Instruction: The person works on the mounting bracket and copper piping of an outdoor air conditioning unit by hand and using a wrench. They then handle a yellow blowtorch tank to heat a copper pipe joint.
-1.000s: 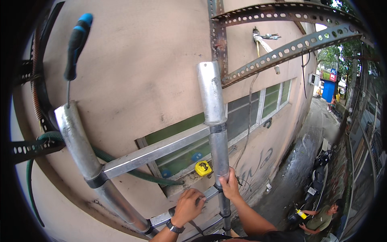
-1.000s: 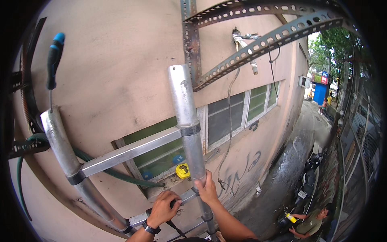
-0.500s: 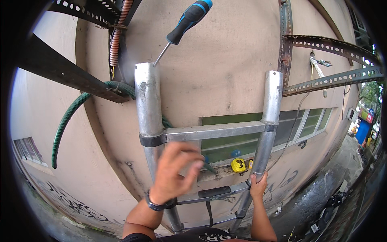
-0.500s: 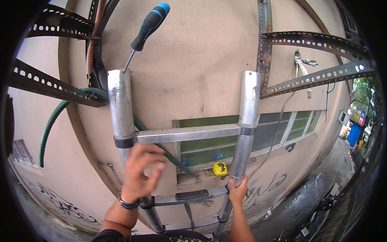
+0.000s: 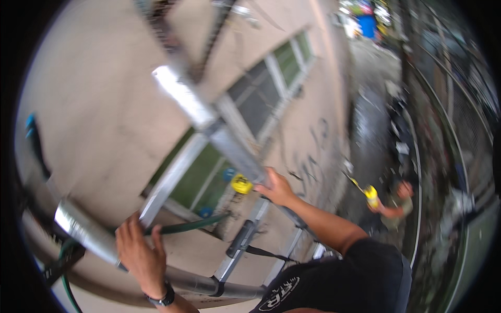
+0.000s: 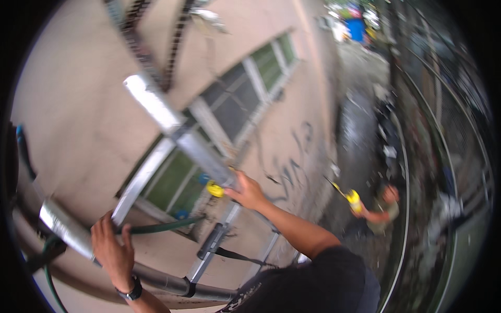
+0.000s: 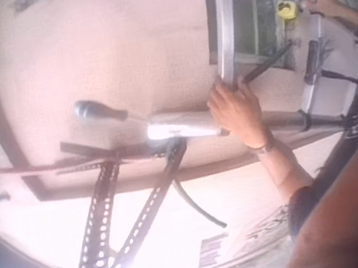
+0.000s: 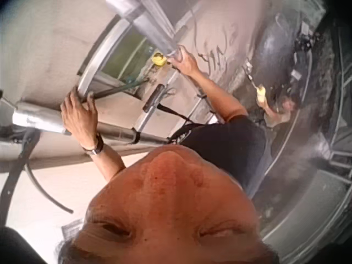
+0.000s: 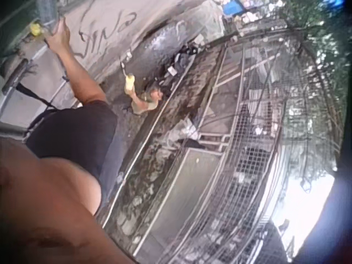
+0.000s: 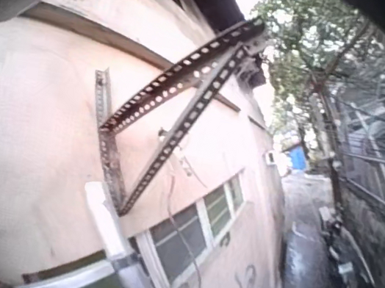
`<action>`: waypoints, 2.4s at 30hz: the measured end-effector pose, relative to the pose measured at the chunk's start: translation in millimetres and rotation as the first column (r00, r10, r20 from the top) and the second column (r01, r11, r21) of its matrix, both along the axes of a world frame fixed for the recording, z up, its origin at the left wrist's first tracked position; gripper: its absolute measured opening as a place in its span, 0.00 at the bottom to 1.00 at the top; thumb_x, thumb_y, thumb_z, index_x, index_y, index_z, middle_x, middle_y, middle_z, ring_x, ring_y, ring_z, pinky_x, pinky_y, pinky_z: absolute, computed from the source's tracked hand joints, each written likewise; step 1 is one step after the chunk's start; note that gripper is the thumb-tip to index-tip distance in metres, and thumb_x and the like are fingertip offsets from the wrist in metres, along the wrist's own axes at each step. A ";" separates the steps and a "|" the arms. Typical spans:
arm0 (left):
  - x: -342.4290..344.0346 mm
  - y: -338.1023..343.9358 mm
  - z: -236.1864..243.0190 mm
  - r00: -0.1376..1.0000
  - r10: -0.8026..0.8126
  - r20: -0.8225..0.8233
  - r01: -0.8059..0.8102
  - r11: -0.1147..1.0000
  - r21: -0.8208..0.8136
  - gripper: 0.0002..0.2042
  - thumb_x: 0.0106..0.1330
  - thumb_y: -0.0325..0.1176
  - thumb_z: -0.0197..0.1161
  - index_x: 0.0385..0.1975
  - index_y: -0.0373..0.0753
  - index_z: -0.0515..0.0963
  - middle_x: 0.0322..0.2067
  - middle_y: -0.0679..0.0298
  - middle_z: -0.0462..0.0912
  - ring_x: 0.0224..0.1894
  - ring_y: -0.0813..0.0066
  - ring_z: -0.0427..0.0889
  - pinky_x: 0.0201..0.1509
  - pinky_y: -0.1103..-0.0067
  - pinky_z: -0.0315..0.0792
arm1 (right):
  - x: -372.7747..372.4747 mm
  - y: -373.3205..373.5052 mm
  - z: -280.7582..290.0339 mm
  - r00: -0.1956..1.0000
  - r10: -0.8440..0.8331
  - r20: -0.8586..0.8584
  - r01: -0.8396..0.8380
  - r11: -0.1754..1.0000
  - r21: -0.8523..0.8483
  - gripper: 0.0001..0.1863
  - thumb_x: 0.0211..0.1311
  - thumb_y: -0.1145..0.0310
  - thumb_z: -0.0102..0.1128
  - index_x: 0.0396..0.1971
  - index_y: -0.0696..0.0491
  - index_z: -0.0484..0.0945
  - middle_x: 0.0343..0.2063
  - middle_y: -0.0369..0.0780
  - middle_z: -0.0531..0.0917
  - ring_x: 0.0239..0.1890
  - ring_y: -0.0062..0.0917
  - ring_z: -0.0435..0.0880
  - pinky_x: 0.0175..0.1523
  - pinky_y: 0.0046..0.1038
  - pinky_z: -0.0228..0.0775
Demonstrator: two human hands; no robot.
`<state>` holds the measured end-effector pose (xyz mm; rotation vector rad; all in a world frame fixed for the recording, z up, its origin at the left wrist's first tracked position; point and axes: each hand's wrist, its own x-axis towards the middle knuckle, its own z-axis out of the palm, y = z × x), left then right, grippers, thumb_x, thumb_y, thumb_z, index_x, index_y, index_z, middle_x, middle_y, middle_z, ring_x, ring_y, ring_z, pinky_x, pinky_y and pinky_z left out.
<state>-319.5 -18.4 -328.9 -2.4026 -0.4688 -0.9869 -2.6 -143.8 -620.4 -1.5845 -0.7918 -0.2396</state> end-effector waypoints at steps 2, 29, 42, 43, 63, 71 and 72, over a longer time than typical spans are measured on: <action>-0.6 4.2 -7.2 0.998 0.055 -0.013 -0.055 0.998 0.034 0.24 0.64 0.38 0.69 0.58 0.35 0.73 0.44 0.52 0.77 0.47 0.47 0.77 0.51 0.59 0.70 | -7.0 7.4 -1.8 1.000 0.008 -0.013 -0.008 1.000 0.008 0.45 0.61 0.36 0.66 0.65 0.57 0.67 0.50 0.54 0.83 0.50 0.50 0.85 0.53 0.44 0.76; 17.9 21.8 -23.9 0.993 0.107 0.057 -0.108 0.994 0.009 0.23 0.71 0.39 0.66 0.63 0.41 0.74 0.56 0.55 0.81 0.57 0.54 0.79 0.62 0.64 0.69 | 71.8 -262.4 -267.4 0.811 -0.327 -0.485 0.140 0.914 -0.381 0.42 0.41 0.69 0.82 0.60 0.56 0.71 0.52 0.47 0.81 0.57 0.38 0.81 0.63 0.36 0.71; 112.3 -105.9 -216.6 0.533 -0.798 0.282 0.601 0.123 -0.790 0.29 0.65 0.40 0.71 0.64 0.41 0.71 0.58 0.53 0.75 0.58 0.50 0.77 0.63 0.58 0.72 | -94.5 -209.2 -40.2 0.930 -0.351 0.105 0.366 0.903 -0.224 0.44 0.42 0.66 0.84 0.60 0.59 0.70 0.52 0.46 0.74 0.55 0.39 0.78 0.62 0.39 0.70; 122.2 -118.7 -224.3 0.511 -0.797 0.320 0.628 0.092 -0.773 0.31 0.64 0.41 0.71 0.66 0.42 0.69 0.59 0.53 0.74 0.59 0.50 0.76 0.64 0.58 0.71 | -106.5 -197.2 -34.9 0.936 -0.341 0.085 0.351 0.923 -0.156 0.45 0.43 0.66 0.85 0.61 0.59 0.68 0.53 0.46 0.73 0.55 0.39 0.77 0.62 0.40 0.70; 111.1 -84.9 -183.2 0.481 -0.817 0.319 0.486 -0.054 -0.872 0.17 0.67 0.40 0.69 0.51 0.42 0.79 0.52 0.53 0.75 0.61 0.49 0.71 0.63 0.59 0.66 | 118.6 -44.0 -26.4 0.938 -0.088 -0.335 0.079 0.996 -0.041 0.12 0.69 0.67 0.63 0.44 0.60 0.82 0.27 0.35 0.81 0.26 0.20 0.79 0.34 0.25 0.74; 78.3 -67.4 -175.9 0.558 -0.711 0.429 0.477 -0.149 -0.866 0.15 0.66 0.30 0.70 0.50 0.42 0.76 0.68 0.40 0.50 0.66 0.35 0.68 0.69 0.57 0.69 | 135.9 71.0 -19.8 0.982 0.093 0.165 0.001 0.869 -0.495 0.15 0.64 0.63 0.71 0.42 0.60 0.82 0.32 0.44 0.87 0.31 0.29 0.85 0.38 0.33 0.77; 77.1 -69.3 -180.0 0.547 -0.708 0.448 0.526 -0.126 -0.841 0.15 0.66 0.29 0.69 0.49 0.39 0.75 0.71 0.41 0.46 0.70 0.35 0.65 0.71 0.57 0.69 | 142.2 74.4 -33.0 0.968 0.081 0.236 0.038 0.887 -0.461 0.15 0.63 0.64 0.72 0.42 0.59 0.82 0.31 0.44 0.87 0.30 0.29 0.85 0.37 0.34 0.77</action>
